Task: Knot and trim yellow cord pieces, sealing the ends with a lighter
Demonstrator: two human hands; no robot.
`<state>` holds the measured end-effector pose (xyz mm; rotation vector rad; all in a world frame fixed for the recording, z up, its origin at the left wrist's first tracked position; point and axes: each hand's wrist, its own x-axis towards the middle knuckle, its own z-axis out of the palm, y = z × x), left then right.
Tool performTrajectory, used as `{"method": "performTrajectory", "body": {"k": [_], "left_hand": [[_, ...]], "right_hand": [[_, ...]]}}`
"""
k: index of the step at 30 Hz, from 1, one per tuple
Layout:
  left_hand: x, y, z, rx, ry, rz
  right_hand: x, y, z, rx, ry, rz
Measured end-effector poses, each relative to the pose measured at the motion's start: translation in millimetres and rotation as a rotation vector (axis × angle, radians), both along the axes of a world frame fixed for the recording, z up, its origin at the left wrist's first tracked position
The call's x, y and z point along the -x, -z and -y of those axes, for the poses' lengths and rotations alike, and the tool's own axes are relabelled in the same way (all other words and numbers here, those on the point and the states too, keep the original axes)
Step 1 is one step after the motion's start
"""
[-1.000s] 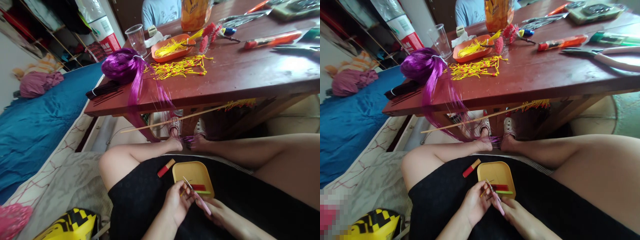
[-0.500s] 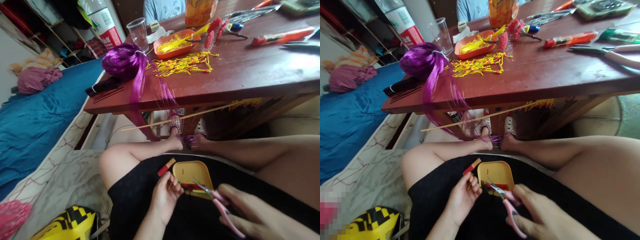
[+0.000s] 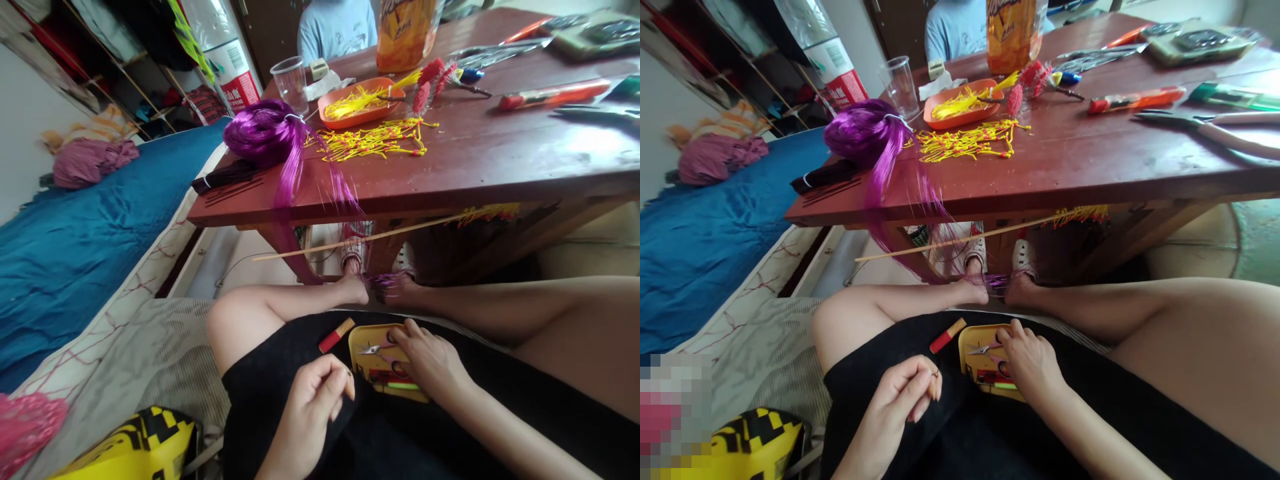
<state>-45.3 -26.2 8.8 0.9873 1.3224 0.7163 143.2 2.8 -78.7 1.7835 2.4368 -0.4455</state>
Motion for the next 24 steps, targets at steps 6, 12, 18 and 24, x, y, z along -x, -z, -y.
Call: {"method": "performTrajectory", "body": {"k": [6, 12, 18, 24], "left_hand": [[-2.7, 23.5, -0.5, 0.207, -0.183, 0.373], [-8.5, 25.5, 1.9, 0.320, -0.271, 0.667], [-14.1, 31.2, 2.1, 0.338, -0.307, 0.808], [-17.4, 29.9, 3.9, 0.369, -0.325, 0.880]], "right_hand": [[14.4, 19.4, 20.7, -0.028, -0.225, -0.072], [28.3, 52.6, 33.3, -0.123, -0.212, -0.049], [27.6, 61.9, 42.0, -0.209, -0.174, -0.053], [32.1, 61.7, 39.3, -0.225, -0.124, -0.059]]}}
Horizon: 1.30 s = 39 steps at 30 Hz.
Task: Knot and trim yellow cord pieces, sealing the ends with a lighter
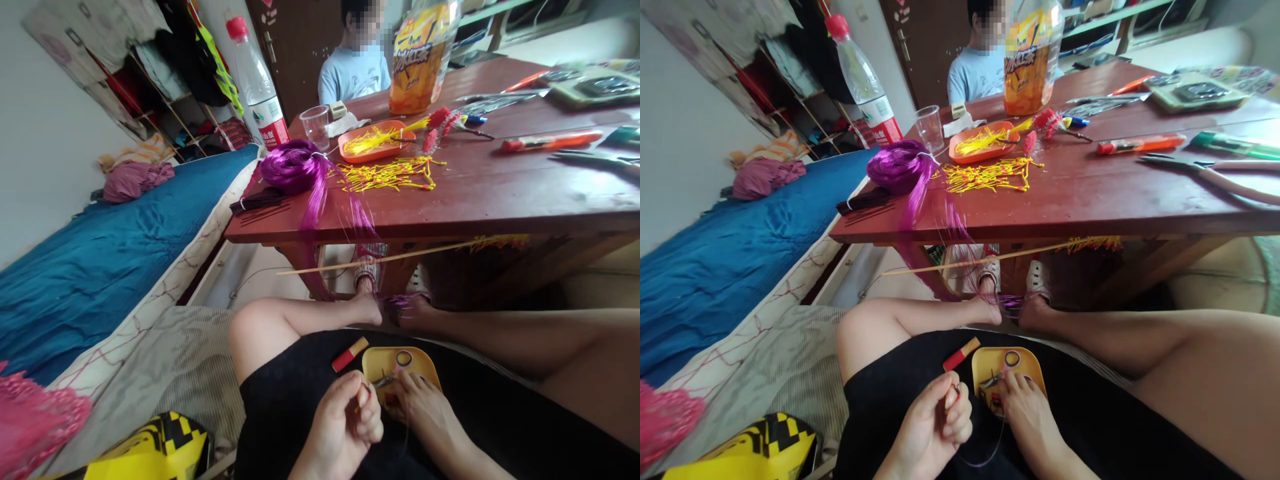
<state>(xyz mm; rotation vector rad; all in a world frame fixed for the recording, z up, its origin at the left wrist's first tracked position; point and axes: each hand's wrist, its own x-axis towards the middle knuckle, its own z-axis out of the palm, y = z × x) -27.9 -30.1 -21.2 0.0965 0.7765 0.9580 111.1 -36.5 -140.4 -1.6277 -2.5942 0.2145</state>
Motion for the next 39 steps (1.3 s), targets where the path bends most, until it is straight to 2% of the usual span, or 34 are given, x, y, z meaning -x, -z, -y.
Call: {"method": "performTrajectory", "body": {"k": [4, 7, 8, 10, 12, 13, 16, 18, 20, 23, 31, 39], "left_hand": [[-0.8, 2.2, 1.4, 0.072, -0.022, 0.091], [-1.6, 1.9, 1.5, 0.090, -0.023, 0.127], [-2.1, 1.3, 1.3, 0.087, -0.017, 0.124], [-3.8, -0.2, 1.0, 0.072, -0.011, 0.106], [-6.2, -1.1, 0.7, 0.056, 0.007, 0.082], [-7.5, -1.2, 0.7, 0.049, 0.021, 0.068], [-10.9, -0.5, 1.6, 0.035, 0.080, 0.023], [-12.5, 0.4, 2.7, 0.033, 0.116, -0.004], [-13.6, 1.2, 3.8, 0.038, 0.135, -0.020], [-14.8, 2.5, 4.5, 0.055, 0.139, -0.027], [-18.9, 3.5, 3.8, 0.065, 0.074, -0.138], [-19.1, 3.7, 4.5, 0.074, 0.058, -0.147]], "right_hand": [[-11.7, -6.1, 4.3, 0.043, -0.017, -0.032], [-41.4, -22.1, 12.5, 0.085, 0.013, -0.030], [-53.1, -30.5, 14.2, 0.111, 0.045, -0.029], [-72.4, -51.8, 14.2, 0.261, 0.230, -0.116], [-78.4, -77.0, 10.6, 0.326, 0.455, -0.333], [-74.9, -89.6, 8.2, 0.398, 0.500, -0.516], [-44.3, -119.8, 2.4, 0.711, 0.642, -1.047], [-18.6, -128.8, 0.5, 0.859, 0.752, -1.252], [0.9, -129.1, -0.1, 0.949, 0.840, -1.330], [12.6, -120.4, -0.1, 0.955, 0.881, -1.388], [9.9, -97.6, 2.3, 0.842, 0.792, -1.419], [11.1, -96.8, 1.7, 0.835, 0.710, -1.402]]}}
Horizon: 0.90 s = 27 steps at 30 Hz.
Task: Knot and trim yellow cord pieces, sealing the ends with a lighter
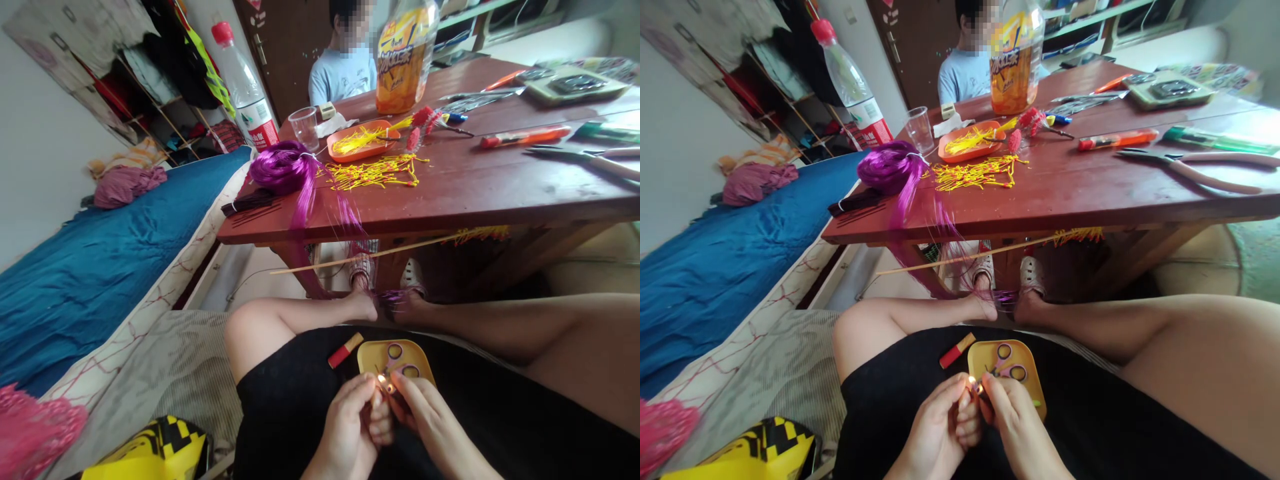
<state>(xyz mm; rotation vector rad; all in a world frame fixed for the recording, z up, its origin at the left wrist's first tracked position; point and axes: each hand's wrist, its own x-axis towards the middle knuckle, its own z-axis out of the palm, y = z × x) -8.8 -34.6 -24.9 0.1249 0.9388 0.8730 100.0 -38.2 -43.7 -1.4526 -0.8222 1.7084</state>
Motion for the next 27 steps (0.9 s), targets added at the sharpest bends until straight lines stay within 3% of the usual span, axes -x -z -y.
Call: {"method": "performTrajectory", "body": {"k": [27], "left_hand": [[0.9, 3.9, 1.9, -0.079, 0.034, 0.043]], "right_hand": [[0.9, -4.9, 0.8, -0.045, 0.061, 0.066]]}}
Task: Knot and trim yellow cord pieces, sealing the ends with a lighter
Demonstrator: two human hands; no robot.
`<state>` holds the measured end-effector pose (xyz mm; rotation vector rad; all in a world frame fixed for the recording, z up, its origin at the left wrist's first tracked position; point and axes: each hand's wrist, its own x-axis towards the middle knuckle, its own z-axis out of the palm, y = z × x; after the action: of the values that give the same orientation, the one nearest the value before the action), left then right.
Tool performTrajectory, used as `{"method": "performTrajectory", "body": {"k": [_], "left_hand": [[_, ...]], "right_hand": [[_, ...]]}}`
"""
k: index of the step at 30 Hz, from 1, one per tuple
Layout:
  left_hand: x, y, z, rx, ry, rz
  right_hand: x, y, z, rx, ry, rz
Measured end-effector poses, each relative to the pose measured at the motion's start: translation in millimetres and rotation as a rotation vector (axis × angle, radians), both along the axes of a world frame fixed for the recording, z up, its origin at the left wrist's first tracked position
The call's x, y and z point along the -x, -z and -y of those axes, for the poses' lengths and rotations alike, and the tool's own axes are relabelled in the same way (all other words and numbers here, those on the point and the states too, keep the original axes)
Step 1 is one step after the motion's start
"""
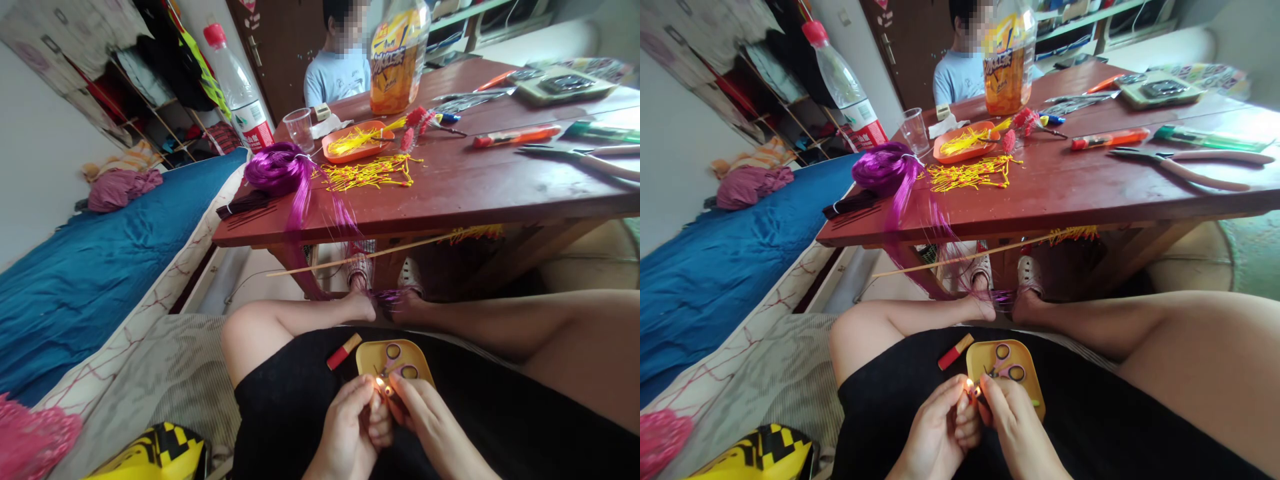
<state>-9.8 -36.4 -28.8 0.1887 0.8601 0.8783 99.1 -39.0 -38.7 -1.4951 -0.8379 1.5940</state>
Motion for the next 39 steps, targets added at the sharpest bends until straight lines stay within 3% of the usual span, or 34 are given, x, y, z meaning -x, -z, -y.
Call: {"method": "performTrajectory", "body": {"k": [17, 27, 39], "left_hand": [[0.2, 2.7, -1.9, 0.039, -0.022, 0.090], [-0.5, 6.1, -2.9, 0.055, -0.020, 0.053], [0.1, 10.2, -4.5, 0.018, 0.007, 0.107]], "right_hand": [[3.4, -14.4, -1.4, 0.028, 0.078, -0.047], [7.0, 9.3, 5.3, 0.031, 0.115, 0.051], [7.6, 12.0, 8.1, -0.009, 0.136, 0.078]]}}
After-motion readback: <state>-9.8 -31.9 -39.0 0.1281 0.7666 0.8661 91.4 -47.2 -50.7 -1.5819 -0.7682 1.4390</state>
